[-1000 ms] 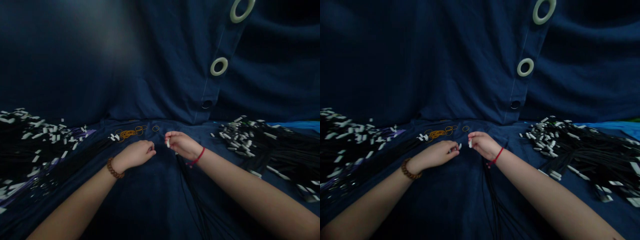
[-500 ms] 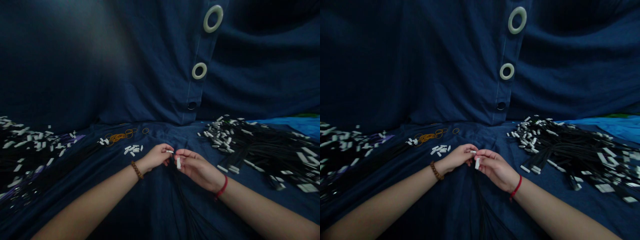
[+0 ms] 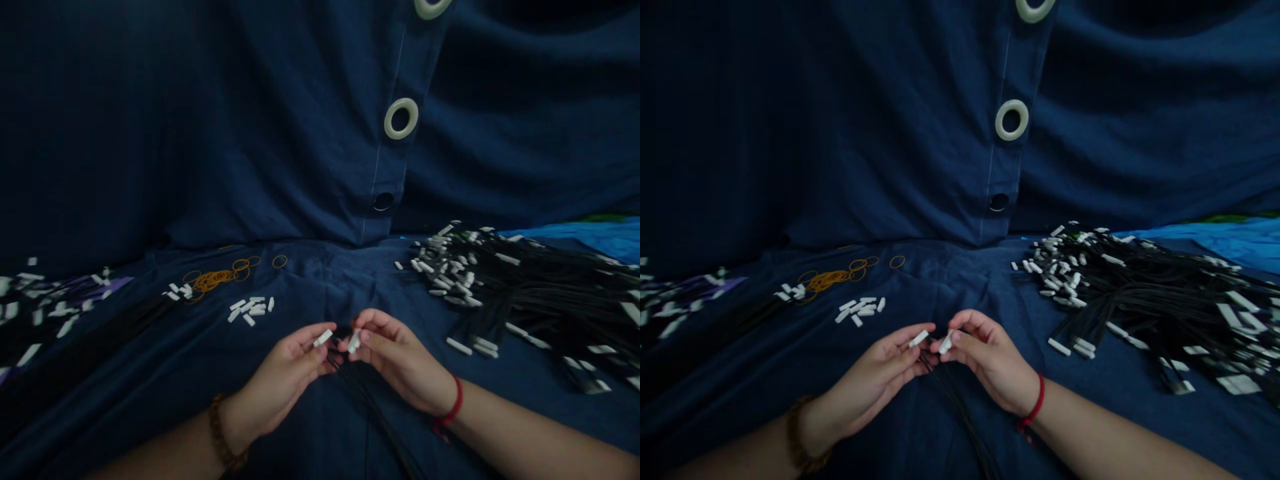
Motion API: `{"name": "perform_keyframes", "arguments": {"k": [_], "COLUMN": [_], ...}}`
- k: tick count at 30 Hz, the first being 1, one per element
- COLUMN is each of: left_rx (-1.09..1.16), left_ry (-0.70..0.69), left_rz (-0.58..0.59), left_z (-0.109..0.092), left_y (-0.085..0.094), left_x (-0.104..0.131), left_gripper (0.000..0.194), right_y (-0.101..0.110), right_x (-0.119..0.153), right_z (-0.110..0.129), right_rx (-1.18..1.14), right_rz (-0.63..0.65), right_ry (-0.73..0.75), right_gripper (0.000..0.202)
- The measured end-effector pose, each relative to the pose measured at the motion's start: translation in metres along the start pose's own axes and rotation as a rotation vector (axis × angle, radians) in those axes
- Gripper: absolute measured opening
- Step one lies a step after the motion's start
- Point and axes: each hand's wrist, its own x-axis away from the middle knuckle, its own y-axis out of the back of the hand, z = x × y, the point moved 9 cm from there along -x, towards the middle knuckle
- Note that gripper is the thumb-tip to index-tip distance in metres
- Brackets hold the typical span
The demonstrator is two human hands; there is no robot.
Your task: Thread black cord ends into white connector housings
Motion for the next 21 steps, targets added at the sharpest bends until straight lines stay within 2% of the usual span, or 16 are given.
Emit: {"name": "perform_keyframes", "arguments": {"k": [5, 9, 12, 16, 18, 21], "left_rx": [0.141, 0.141, -0.093, -0.459, -0.542, -0.574], "left_ry": [-0.008, -0.005, 0.013, -0.026, -0.019, 0.01], "left_rz": [0.014, -0.047, -0.068, 0.004, 0.029, 0.042], "left_z": [-0.002, 0.0, 0.001, -0.004, -0.005, -0.003], "left_y": [0.001, 0.006, 0.007, -0.003, -0.006, -0.008], "left_x": [-0.002, -0.002, 0.002, 0.007, 0.009, 0.009], "left_gripper": [0.02, 0.02, 0.02, 0.019, 0.018, 0.018], "right_y": [0.005, 0.013, 0.02, 0.024, 0.021, 0.007], "right_x": [-0.001, 0.002, 0.004, 0.007, 0.008, 0.01], "right_z": [-0.009, -0.015, -0.012, -0.007, -0.001, 0.013], "right_rx": [0.038, 0.149, 0.276, 0.345, 0.408, 0.574], "right_rz": [-0.046, -0.109, -0.178, -0.217, -0.202, -0.116], "right_ry": [-0.069, -0.087, -0.047, -0.022, 0.016, 0.15], "right_gripper": [0.018, 0.021, 0.027, 0.03, 0.028, 0.02]}}
